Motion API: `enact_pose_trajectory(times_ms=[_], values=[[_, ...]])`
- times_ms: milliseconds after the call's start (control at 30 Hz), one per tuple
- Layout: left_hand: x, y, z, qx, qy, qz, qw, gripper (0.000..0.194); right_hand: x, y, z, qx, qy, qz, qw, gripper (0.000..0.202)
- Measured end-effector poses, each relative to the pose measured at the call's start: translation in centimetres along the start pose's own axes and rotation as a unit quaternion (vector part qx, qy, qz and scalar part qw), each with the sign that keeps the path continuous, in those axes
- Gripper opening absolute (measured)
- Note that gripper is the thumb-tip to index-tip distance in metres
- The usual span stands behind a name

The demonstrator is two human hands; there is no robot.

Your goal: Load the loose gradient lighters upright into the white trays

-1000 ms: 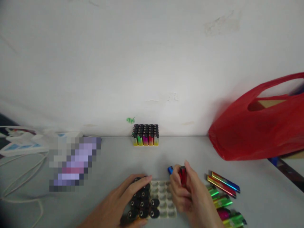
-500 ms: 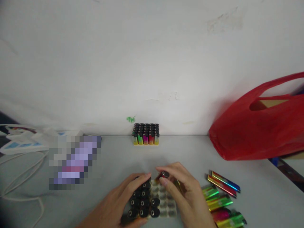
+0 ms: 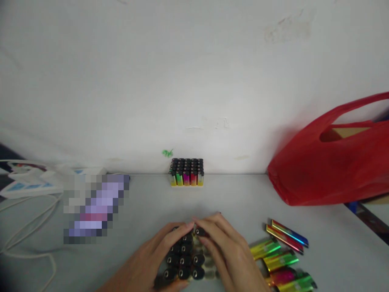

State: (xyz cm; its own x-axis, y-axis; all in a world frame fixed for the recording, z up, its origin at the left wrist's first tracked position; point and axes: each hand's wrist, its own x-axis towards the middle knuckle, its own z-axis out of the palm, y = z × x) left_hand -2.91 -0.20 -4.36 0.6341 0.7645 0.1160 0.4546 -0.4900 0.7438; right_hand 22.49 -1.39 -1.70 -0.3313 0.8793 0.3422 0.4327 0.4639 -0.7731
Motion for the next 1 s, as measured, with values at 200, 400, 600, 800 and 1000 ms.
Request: enact_pose_trajectory(times_ms=[200, 400, 600, 800, 1000], values=[[0.2, -0.1, -0.1, 0.004, -0.016, -0.018, 1.0, 0.114, -0.9, 0.8, -0.3, -0.142, 0.096, 0.06, 0.983, 0.036], [0.3, 0.1, -0.2, 0.006, -0.009, -0.017, 1.0, 0.118, -1.5, 4.3, -0.7, -0.326, 0.119, 0.132, 0.928, 0.02], [0.2, -0.1, -0.2, 0.002, -0.014, -0.014, 1.0, 0.12, -1.8, 5.5, -0.3, -0.356, 0.131, 0.113, 0.918, 0.034], [0.4, 0.4, -0.5, 0.002, -0.014, -0.015, 1.0, 0.117, -1.1, 3.1, -0.8, -0.076, 0.156, 0.229, 0.958, 0.023], [0.4, 0.8, -0.5, 0.002, -0.011, -0.011, 1.0, 0.117, -1.2, 1.5, -0.5, 0.205, 0.164, 0.268, 0.927, 0.039]])
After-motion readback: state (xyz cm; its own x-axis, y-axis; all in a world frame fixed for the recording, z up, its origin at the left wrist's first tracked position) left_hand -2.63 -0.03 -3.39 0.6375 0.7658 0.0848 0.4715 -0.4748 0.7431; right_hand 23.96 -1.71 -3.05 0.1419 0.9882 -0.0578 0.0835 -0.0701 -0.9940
